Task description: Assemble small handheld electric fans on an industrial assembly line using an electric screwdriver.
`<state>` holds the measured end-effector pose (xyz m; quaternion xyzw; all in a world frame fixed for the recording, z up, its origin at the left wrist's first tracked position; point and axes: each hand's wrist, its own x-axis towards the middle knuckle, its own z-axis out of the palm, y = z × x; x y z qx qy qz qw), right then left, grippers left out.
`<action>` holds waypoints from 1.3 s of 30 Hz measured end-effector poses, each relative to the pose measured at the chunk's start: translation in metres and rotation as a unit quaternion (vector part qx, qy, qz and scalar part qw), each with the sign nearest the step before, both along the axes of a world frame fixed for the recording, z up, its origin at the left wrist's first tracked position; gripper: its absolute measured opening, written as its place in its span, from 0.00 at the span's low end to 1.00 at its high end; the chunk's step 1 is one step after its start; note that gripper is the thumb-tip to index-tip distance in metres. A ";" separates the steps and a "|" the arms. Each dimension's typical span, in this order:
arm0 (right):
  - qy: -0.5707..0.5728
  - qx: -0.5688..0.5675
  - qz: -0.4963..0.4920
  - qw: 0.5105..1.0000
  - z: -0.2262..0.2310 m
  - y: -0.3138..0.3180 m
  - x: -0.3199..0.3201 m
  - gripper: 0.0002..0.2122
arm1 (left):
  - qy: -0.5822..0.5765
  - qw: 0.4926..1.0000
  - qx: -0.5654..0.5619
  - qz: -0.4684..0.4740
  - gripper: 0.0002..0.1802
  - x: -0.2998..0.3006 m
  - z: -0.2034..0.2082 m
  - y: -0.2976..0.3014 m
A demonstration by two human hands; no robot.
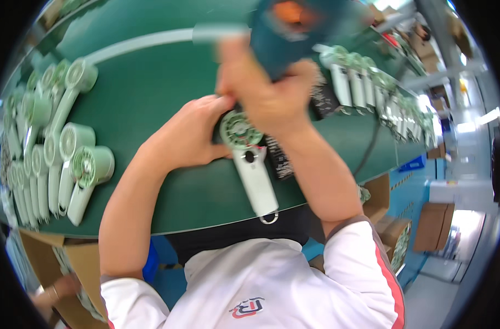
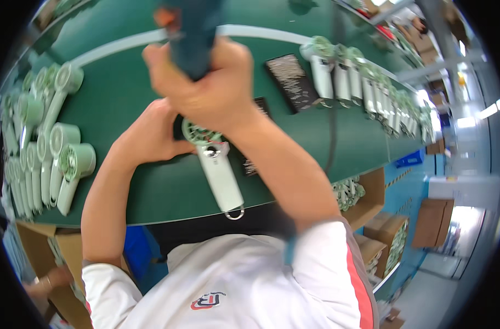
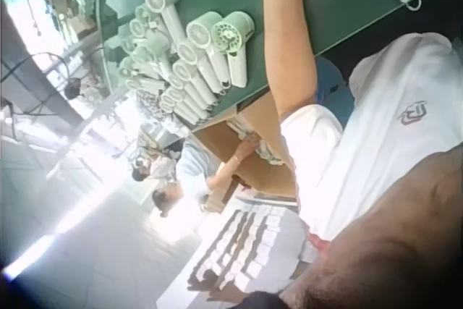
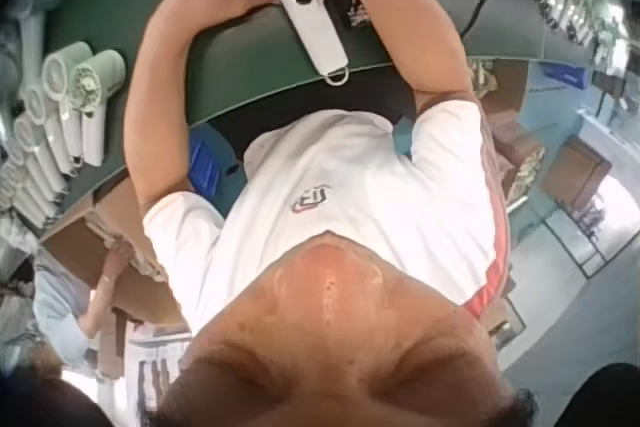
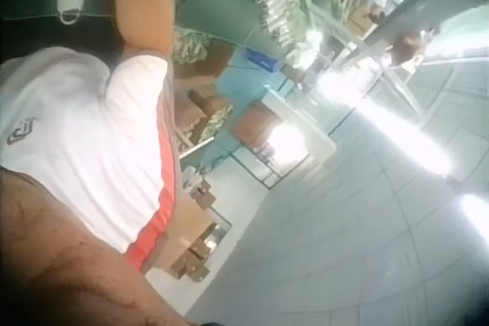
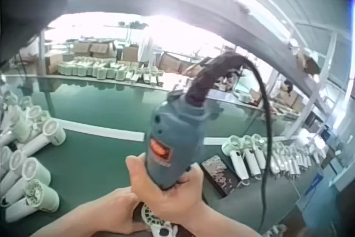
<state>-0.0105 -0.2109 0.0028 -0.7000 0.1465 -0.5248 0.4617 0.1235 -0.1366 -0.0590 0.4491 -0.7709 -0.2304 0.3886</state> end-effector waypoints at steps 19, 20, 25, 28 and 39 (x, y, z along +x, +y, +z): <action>0.180 0.326 -0.458 0.807 -0.018 -0.019 -0.282 0.16 | -0.030 0.994 0.101 0.029 0.34 -0.014 0.020 0.003; 0.174 0.325 -0.466 0.804 -0.035 -0.026 -0.300 0.16 | -0.023 0.994 0.102 0.033 0.35 -0.013 0.017 0.004; 0.579 0.162 -0.557 0.574 -0.042 -0.042 -0.305 0.20 | 0.017 0.994 0.094 0.051 0.39 -0.012 0.011 0.008; 0.609 0.153 -0.542 0.558 -0.050 -0.059 -0.300 0.18 | -0.028 0.997 0.044 0.058 0.38 -0.008 0.010 0.011; 0.512 -0.140 -0.538 0.655 -0.003 0.019 -0.220 0.24 | 0.040 0.995 0.085 0.020 0.37 0.001 0.006 0.004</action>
